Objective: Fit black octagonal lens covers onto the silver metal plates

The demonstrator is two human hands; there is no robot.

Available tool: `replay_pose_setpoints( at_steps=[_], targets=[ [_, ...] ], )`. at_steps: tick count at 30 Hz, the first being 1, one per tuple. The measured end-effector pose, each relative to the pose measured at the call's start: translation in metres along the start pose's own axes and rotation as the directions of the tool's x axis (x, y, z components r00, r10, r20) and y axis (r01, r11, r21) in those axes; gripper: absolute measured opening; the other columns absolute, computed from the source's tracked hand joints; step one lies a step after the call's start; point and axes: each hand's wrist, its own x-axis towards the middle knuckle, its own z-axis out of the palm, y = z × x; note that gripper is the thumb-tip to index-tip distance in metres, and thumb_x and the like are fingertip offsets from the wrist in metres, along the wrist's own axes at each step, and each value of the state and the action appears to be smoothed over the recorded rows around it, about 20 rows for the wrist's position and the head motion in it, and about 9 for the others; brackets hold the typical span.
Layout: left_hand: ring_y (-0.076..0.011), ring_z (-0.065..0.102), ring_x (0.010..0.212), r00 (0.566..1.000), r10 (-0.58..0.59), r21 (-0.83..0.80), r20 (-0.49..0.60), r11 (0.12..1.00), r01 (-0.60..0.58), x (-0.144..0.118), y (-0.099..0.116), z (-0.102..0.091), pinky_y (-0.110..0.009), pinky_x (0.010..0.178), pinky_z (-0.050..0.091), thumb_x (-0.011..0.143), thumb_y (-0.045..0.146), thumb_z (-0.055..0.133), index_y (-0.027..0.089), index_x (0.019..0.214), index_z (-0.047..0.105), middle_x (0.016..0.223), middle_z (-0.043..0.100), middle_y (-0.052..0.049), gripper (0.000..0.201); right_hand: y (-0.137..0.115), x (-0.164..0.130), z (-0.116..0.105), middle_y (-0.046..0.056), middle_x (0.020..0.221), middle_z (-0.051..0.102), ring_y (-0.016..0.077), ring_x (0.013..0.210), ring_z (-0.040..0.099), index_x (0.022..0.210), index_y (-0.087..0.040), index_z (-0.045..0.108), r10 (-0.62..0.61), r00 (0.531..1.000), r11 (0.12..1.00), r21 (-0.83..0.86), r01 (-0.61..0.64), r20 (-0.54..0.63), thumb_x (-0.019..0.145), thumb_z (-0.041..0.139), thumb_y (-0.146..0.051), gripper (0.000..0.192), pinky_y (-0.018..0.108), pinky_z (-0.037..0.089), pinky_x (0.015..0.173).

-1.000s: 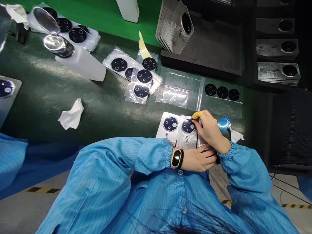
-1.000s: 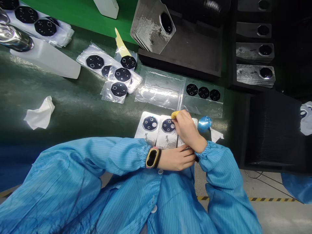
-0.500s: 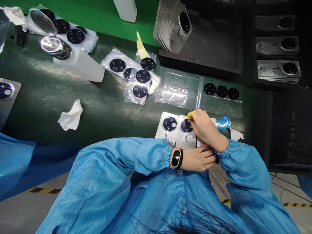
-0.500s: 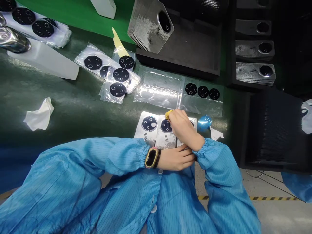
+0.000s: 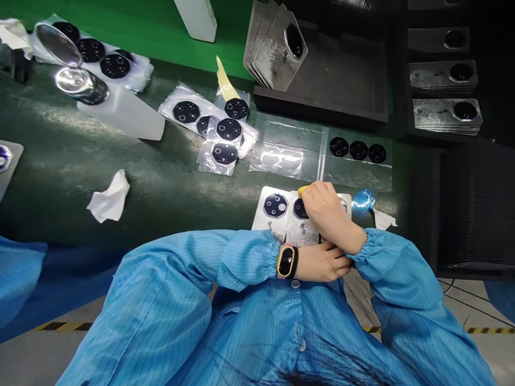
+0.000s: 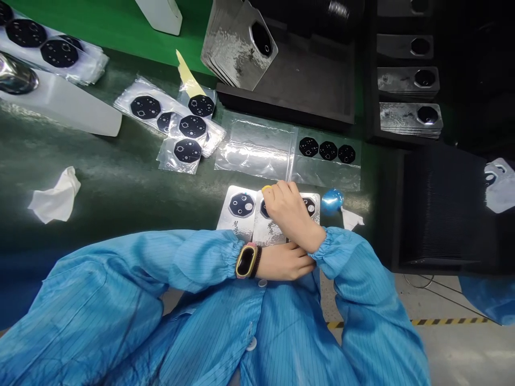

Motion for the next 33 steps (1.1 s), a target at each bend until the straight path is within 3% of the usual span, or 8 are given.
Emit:
replay_pose_setpoints(
  at_steps=[7,14,24,30,33],
  targets=[
    [-0.0171,0.062,0.081,0.991,0.020,-0.035,0.131,0.999,-0.016,0.001,-0.001,0.000,-0.031,0.076,0.043,0.098,0.013,0.039,0.014,0.097,0.069,0.091,0.072,-0.009,0.030,-0.009,-0.004,0.000,0.005,0.065,0.052,0.0188,0.065,0.038,0.073,-0.016,0.053,0.043,0.999,0.999,-0.016,-0.043,0.017,0.089,0.032,0.005,0.034,0.034,0.028,0.064],
    [-0.0171,0.062,0.079,0.995,0.014,-0.028,0.094,1.000,-0.012,0.001,-0.001,0.000,-0.032,0.078,0.043,0.098,0.014,0.039,0.014,0.096,0.070,0.087,0.071,-0.008,0.031,-0.005,-0.007,0.001,0.003,0.063,0.051,0.0178,0.065,0.038,0.070,-0.017,0.052,0.024,0.996,0.999,0.048,-0.020,-0.091,0.087,0.035,0.006,0.033,0.031,0.032,0.064],
    [-0.0198,0.061,0.089,1.000,0.006,-0.004,0.000,1.000,-0.006,0.001,-0.002,-0.005,-0.034,0.082,0.043,0.096,0.011,0.039,0.010,0.100,0.069,0.089,0.069,-0.010,0.030,0.007,-0.012,0.007,0.003,0.069,0.053,0.0180,0.069,0.043,0.078,-0.019,0.050,0.123,0.992,0.947,0.299,-0.114,-0.013,0.084,0.036,0.003,0.027,0.031,0.034,0.067],
    [-0.0194,0.060,0.092,0.997,0.004,-0.027,0.073,1.000,-0.002,0.002,-0.002,-0.006,-0.034,0.083,0.043,0.096,0.013,0.043,0.012,0.104,0.068,0.093,0.069,-0.010,0.026,0.007,-0.012,0.010,0.003,0.071,0.054,0.0182,0.069,0.044,0.078,-0.020,0.049,0.158,0.987,0.934,0.330,-0.136,-0.041,0.083,0.038,0.003,0.026,0.031,0.034,0.066],
    [-0.0199,0.061,0.093,0.999,-0.002,-0.029,0.045,1.000,0.003,0.002,-0.002,-0.006,-0.035,0.084,0.042,0.096,0.012,0.044,0.010,0.104,0.068,0.092,0.069,-0.010,0.026,0.009,-0.011,0.011,0.004,0.073,0.056,0.0194,0.071,0.045,0.079,-0.019,0.049,0.150,0.989,0.932,0.334,-0.137,-0.013,0.084,0.038,0.001,0.024,0.031,0.035,0.066]
  ],
)
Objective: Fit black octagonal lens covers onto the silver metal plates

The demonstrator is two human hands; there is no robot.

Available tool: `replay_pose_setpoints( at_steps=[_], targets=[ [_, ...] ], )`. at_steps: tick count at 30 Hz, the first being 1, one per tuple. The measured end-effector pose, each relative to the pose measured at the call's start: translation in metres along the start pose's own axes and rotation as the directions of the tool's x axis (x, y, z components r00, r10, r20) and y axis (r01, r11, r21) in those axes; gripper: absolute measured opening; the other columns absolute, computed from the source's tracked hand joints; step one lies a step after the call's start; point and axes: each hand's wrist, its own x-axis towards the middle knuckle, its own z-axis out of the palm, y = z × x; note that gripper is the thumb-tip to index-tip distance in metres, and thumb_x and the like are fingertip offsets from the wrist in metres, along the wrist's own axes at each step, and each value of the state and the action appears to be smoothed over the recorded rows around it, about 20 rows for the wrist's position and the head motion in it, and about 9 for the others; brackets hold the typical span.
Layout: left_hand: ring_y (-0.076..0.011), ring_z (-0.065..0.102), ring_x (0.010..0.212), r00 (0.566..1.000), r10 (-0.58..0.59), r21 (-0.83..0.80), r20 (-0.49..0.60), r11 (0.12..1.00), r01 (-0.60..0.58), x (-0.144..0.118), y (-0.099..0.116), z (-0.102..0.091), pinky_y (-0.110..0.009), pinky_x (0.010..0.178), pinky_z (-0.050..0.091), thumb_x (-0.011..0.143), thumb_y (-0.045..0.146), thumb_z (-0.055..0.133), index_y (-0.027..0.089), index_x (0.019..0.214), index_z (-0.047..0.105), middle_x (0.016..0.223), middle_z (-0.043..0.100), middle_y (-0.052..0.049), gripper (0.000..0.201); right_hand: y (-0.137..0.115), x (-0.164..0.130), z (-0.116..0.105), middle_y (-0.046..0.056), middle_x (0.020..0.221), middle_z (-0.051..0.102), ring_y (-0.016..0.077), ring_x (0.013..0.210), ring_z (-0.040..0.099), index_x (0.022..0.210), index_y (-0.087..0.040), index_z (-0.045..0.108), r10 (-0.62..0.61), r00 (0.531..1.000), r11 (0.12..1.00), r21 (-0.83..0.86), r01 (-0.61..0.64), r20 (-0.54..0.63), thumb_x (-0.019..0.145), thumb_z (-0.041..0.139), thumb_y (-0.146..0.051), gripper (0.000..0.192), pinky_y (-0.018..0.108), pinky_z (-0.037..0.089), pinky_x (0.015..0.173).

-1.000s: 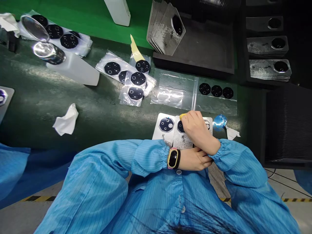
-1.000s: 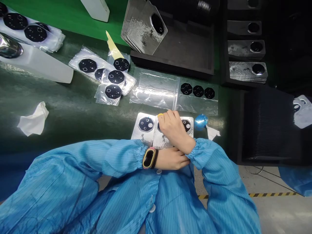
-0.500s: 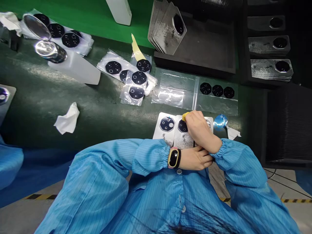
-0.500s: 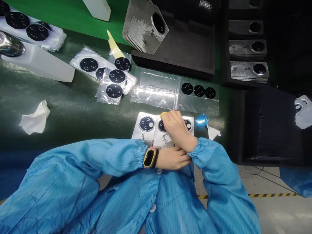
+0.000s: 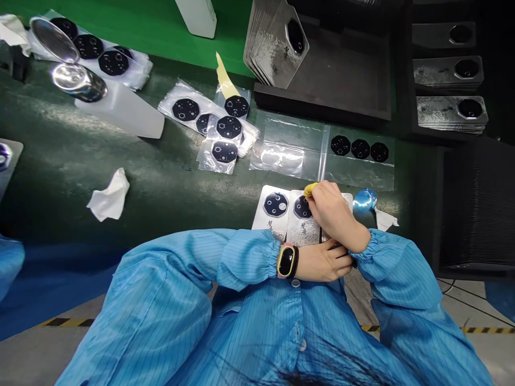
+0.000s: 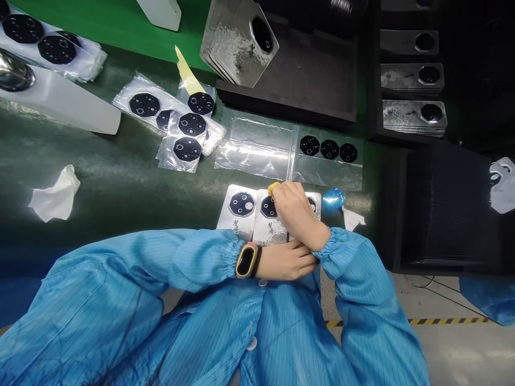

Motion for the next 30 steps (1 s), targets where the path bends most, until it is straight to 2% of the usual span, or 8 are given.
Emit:
replay_pose_setpoints(
  at_steps=[7,15,21,25,30],
  targets=[
    [-0.0207,0.061,0.093,0.999,0.004,0.007,-0.054,1.000,-0.004,-0.001,0.000,0.002,-0.037,0.086,0.041,0.095,0.011,0.043,0.009,0.104,0.069,0.095,0.069,-0.010,0.027,0.004,0.003,-0.006,0.007,0.077,0.057,0.0214,0.075,0.046,0.080,-0.019,0.050,0.014,0.990,1.000,0.012,-0.016,0.138,0.084,0.039,-0.002,0.021,0.033,0.036,0.069],
    [-0.0199,0.061,0.091,1.000,-0.001,-0.006,-0.014,1.000,0.001,-0.001,0.000,0.000,-0.036,0.086,0.040,0.096,0.011,0.042,0.011,0.106,0.068,0.095,0.070,-0.009,0.027,0.003,0.002,-0.001,0.005,0.074,0.056,0.0200,0.073,0.044,0.081,-0.018,0.051,-0.041,0.997,0.998,-0.041,0.044,0.065,0.084,0.034,0.004,0.028,0.032,0.034,0.069],
    [-0.0175,0.059,0.081,0.999,-0.002,-0.019,0.038,1.000,0.003,0.001,0.000,0.001,-0.033,0.081,0.041,0.097,0.014,0.043,0.013,0.101,0.067,0.089,0.069,-0.008,0.025,-0.001,-0.001,0.005,0.006,0.074,0.054,0.0201,0.073,0.041,0.076,-0.018,0.051,-0.014,0.998,0.998,-0.067,0.018,0.054,0.084,0.030,0.005,0.032,0.033,0.031,0.068],
    [-0.0173,0.058,0.079,1.000,-0.002,-0.012,-0.004,1.000,0.002,0.000,0.000,0.001,-0.033,0.080,0.041,0.097,0.013,0.041,0.012,0.100,0.067,0.086,0.068,-0.007,0.026,-0.001,-0.003,0.006,0.007,0.075,0.054,0.0200,0.074,0.041,0.077,-0.018,0.051,-0.026,1.000,0.998,-0.052,0.026,0.004,0.085,0.030,0.004,0.031,0.032,0.032,0.068],
    [-0.0179,0.059,0.081,1.000,-0.008,-0.007,-0.023,1.000,0.008,-0.001,0.000,0.002,-0.033,0.081,0.040,0.095,0.013,0.046,0.011,0.101,0.067,0.088,0.068,-0.009,0.021,0.001,-0.004,0.006,0.007,0.077,0.054,0.0204,0.076,0.041,0.078,-0.018,0.051,-0.012,0.998,0.999,-0.033,0.014,0.057,0.083,0.030,0.004,0.031,0.033,0.032,0.070]
  ],
)
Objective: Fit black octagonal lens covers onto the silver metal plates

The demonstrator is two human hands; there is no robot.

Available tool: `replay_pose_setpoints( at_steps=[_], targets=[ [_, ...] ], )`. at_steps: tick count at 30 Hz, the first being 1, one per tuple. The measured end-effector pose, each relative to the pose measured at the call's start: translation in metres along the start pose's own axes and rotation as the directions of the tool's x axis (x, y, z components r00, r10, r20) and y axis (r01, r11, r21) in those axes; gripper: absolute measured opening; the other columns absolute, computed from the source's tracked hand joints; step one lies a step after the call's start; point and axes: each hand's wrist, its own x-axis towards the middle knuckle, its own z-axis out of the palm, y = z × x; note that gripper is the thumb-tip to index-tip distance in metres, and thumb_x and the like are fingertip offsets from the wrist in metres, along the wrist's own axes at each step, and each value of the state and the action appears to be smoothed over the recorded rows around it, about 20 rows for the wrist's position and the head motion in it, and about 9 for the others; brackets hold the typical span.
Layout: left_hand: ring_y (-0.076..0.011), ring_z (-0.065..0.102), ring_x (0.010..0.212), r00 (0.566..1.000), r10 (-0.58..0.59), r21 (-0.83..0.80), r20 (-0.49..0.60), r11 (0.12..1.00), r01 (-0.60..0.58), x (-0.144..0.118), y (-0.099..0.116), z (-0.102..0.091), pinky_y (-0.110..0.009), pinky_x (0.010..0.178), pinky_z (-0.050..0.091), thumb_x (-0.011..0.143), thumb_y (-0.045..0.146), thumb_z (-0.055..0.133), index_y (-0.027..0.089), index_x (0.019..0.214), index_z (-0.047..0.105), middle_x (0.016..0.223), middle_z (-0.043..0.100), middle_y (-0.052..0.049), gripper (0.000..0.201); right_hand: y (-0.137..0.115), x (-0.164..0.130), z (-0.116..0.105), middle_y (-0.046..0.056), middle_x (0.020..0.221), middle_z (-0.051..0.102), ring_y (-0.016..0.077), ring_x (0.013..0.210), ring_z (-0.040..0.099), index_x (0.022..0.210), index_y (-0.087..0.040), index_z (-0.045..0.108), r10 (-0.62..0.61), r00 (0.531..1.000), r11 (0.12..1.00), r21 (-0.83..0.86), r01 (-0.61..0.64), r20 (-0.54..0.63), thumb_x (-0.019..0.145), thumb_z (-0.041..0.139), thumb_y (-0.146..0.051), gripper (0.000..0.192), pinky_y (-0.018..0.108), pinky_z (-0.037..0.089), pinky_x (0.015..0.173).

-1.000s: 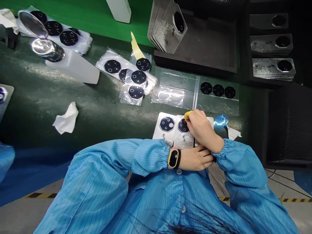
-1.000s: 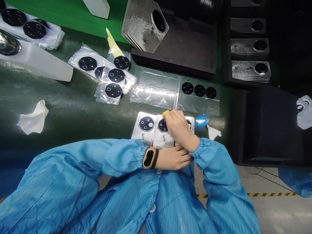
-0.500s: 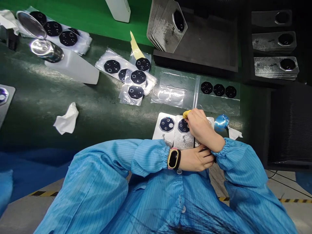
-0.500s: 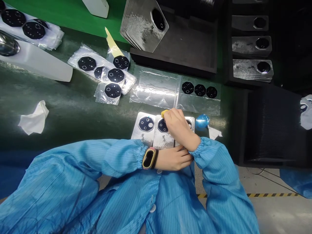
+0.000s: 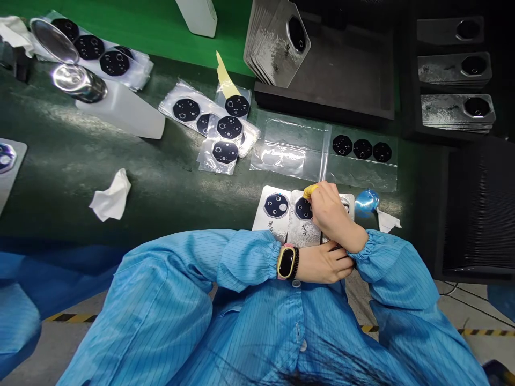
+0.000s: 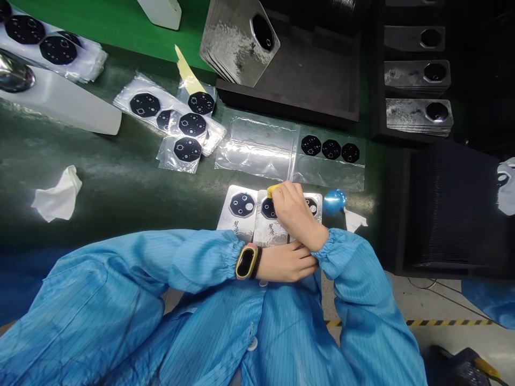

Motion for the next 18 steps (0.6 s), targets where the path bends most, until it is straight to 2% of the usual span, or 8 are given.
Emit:
replay_pose_setpoints(
  at_steps=[7,12,18],
  targets=[
    [-0.0178,0.058,0.080,0.999,0.012,0.019,-0.045,1.000,-0.011,-0.001,0.000,0.001,-0.034,0.081,0.039,0.095,0.013,0.046,0.011,0.099,0.067,0.086,0.067,-0.007,0.022,0.000,0.003,-0.003,0.006,0.073,0.054,0.0197,0.075,0.041,0.077,-0.017,0.053,-0.069,0.997,0.996,-0.061,0.068,-0.019,0.085,0.027,0.005,0.035,0.033,0.035,0.072],
    [-0.0173,0.057,0.078,1.000,0.003,0.012,-0.007,1.000,-0.003,0.000,0.001,0.001,-0.033,0.080,0.040,0.095,0.013,0.046,0.012,0.098,0.067,0.084,0.066,-0.007,0.021,0.000,0.001,-0.005,0.005,0.073,0.054,0.0187,0.075,0.042,0.077,-0.018,0.052,-0.071,0.997,0.995,-0.070,0.070,-0.008,0.090,0.024,0.003,0.038,0.033,0.036,0.074],
    [-0.0177,0.056,0.076,0.999,0.013,0.011,-0.034,1.000,-0.012,-0.001,0.001,0.004,-0.033,0.078,0.039,0.094,0.012,0.048,0.010,0.095,0.067,0.080,0.065,-0.007,0.019,-0.002,-0.002,-0.013,0.005,0.075,0.058,0.0184,0.076,0.045,0.079,-0.019,0.054,-0.159,0.987,0.981,-0.111,0.158,0.006,0.095,0.030,-0.001,0.033,0.035,0.037,0.076]
  ],
)
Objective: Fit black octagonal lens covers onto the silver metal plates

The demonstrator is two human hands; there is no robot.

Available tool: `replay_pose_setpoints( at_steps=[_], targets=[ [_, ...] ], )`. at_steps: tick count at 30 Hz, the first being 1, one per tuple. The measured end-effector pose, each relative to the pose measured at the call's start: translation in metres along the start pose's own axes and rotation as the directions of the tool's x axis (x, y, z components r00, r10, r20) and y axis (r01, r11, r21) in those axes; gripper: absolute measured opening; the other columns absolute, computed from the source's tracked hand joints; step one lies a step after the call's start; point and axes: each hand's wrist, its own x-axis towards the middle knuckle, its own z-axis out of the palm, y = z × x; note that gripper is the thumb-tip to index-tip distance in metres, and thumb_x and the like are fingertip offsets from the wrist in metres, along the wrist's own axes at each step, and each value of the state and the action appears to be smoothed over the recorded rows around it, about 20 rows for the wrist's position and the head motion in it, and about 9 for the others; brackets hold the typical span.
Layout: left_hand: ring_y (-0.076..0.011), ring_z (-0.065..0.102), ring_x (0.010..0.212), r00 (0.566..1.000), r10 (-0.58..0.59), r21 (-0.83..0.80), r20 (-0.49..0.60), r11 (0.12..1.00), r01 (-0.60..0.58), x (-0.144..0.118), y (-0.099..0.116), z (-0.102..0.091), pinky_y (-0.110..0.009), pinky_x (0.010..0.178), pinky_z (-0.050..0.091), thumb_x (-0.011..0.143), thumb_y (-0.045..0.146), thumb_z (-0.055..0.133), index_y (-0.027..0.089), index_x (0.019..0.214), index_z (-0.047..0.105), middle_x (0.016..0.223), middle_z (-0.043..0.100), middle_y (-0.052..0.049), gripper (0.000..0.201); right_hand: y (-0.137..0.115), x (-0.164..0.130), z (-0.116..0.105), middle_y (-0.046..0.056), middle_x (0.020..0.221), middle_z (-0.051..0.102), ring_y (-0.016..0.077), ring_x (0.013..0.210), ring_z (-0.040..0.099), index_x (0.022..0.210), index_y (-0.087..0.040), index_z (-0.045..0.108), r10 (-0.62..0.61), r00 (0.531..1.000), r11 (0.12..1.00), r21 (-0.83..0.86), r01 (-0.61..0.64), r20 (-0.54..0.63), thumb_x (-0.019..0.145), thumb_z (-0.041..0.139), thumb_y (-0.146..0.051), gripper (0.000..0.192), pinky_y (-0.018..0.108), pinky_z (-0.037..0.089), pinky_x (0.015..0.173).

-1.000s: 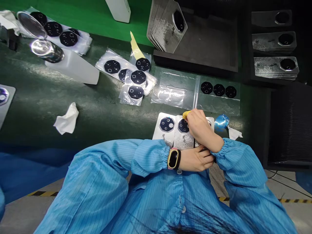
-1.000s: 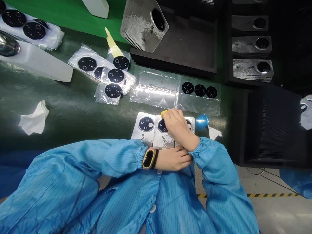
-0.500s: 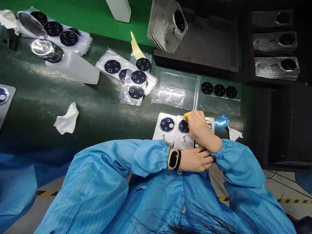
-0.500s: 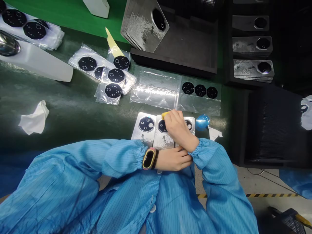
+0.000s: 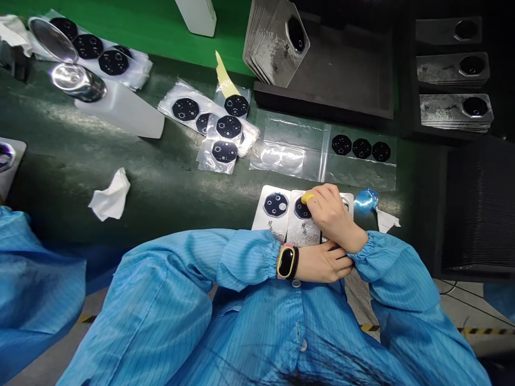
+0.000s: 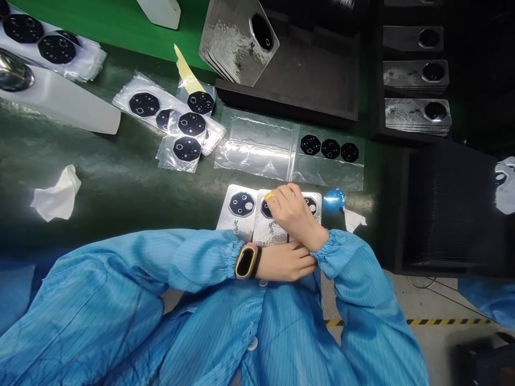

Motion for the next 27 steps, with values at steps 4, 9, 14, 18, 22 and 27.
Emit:
replay_pose_setpoints(
  at_steps=[4,9,14,18,22,27],
  targets=[
    [-0.0174,0.057,0.076,1.000,0.001,0.019,0.009,1.000,-0.001,0.000,0.000,0.000,-0.033,0.076,0.040,0.095,0.011,0.044,0.011,0.093,0.067,0.081,0.066,-0.007,0.023,-0.001,0.000,-0.002,0.004,0.074,0.060,0.0182,0.076,0.046,0.080,-0.019,0.054,-0.054,0.998,0.999,0.003,0.054,0.020,0.094,0.032,-0.001,0.032,0.035,0.037,0.078],
    [-0.0176,0.059,0.081,0.999,-0.003,0.011,0.037,1.000,0.002,0.000,0.000,-0.003,-0.034,0.079,0.042,0.097,0.012,0.037,0.012,0.100,0.068,0.088,0.069,-0.008,0.031,0.002,0.001,0.008,0.003,0.073,0.059,0.0172,0.074,0.051,0.080,-0.019,0.051,0.055,0.990,0.989,0.145,-0.036,-0.129,0.092,0.033,0.000,0.029,0.033,0.040,0.075],
    [-0.0203,0.061,0.096,0.999,0.004,0.031,0.032,1.000,-0.005,0.000,-0.002,-0.006,-0.038,0.090,0.042,0.097,0.011,0.039,0.012,0.107,0.068,0.102,0.071,-0.009,0.031,0.014,0.000,0.008,0.004,0.077,0.060,0.0180,0.075,0.054,0.082,-0.021,0.048,0.230,0.971,0.924,0.325,-0.200,-0.057,0.089,0.046,-0.009,0.014,0.032,0.041,0.069],
    [-0.0212,0.062,0.099,1.000,-0.002,0.042,0.000,0.999,0.002,0.001,-0.002,-0.007,-0.040,0.093,0.042,0.096,0.009,0.038,0.011,0.106,0.069,0.104,0.071,-0.009,0.033,0.017,0.001,0.003,0.003,0.079,0.060,0.0182,0.075,0.053,0.082,-0.022,0.046,0.247,0.968,0.906,0.345,-0.247,0.045,0.088,0.049,-0.011,0.013,0.032,0.039,0.070],
    [-0.0203,0.062,0.101,0.997,-0.007,0.010,0.083,1.000,0.006,0.003,-0.001,-0.008,-0.038,0.092,0.043,0.097,0.011,0.037,0.013,0.109,0.068,0.106,0.071,-0.009,0.033,0.015,0.002,0.003,0.003,0.079,0.060,0.0185,0.075,0.053,0.081,-0.022,0.043,0.221,0.974,0.908,0.355,-0.225,0.052,0.087,0.047,-0.009,0.015,0.032,0.037,0.070],
    [-0.0203,0.062,0.100,0.998,-0.010,0.016,0.055,1.000,0.010,0.003,-0.001,-0.007,-0.038,0.092,0.043,0.097,0.010,0.035,0.012,0.108,0.068,0.105,0.071,-0.009,0.035,0.015,0.004,0.004,0.004,0.080,0.059,0.0202,0.076,0.052,0.082,-0.023,0.042,0.202,0.976,0.920,0.327,-0.216,0.076,0.087,0.046,-0.009,0.015,0.033,0.037,0.070]
  ],
)
